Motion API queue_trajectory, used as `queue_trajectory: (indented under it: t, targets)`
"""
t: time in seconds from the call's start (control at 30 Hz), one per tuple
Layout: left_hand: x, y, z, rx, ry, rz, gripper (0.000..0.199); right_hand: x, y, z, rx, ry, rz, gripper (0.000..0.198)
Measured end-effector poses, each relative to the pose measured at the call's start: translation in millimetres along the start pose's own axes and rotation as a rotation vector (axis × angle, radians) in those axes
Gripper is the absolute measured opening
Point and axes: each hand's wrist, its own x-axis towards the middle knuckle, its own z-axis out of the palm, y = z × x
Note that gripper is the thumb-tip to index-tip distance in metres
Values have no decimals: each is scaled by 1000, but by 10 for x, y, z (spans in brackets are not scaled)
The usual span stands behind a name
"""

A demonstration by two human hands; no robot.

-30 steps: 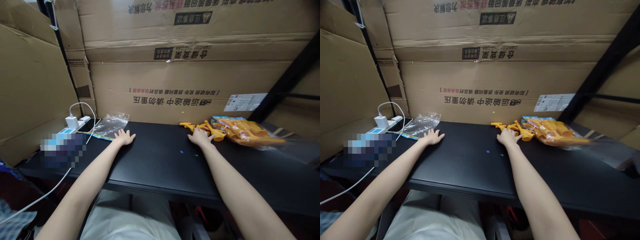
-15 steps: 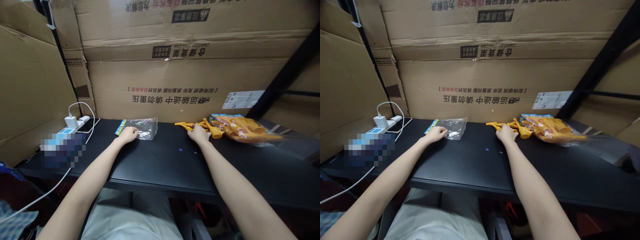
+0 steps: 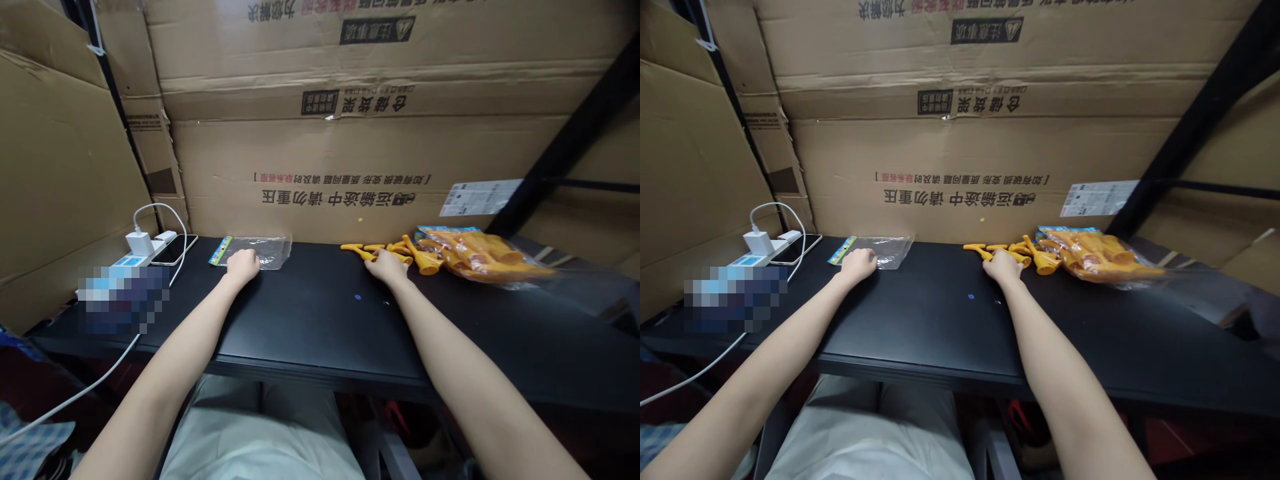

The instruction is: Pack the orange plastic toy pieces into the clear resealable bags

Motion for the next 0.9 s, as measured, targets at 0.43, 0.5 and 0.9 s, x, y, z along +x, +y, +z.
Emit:
queue_trajectory:
  t: [0.43,0.5,0.9]
  targets:
    - [46,-47,67,17,-14,-11,34,-326,-522,-67,741,-140,-531,51]
    - [47,-47,69,19,-14,-10,34,-378,-590,-41,761,-208,-611,50]
    - [-55,84,-3,116,129,77,35,-396,-571,2,582,-427,-721,45]
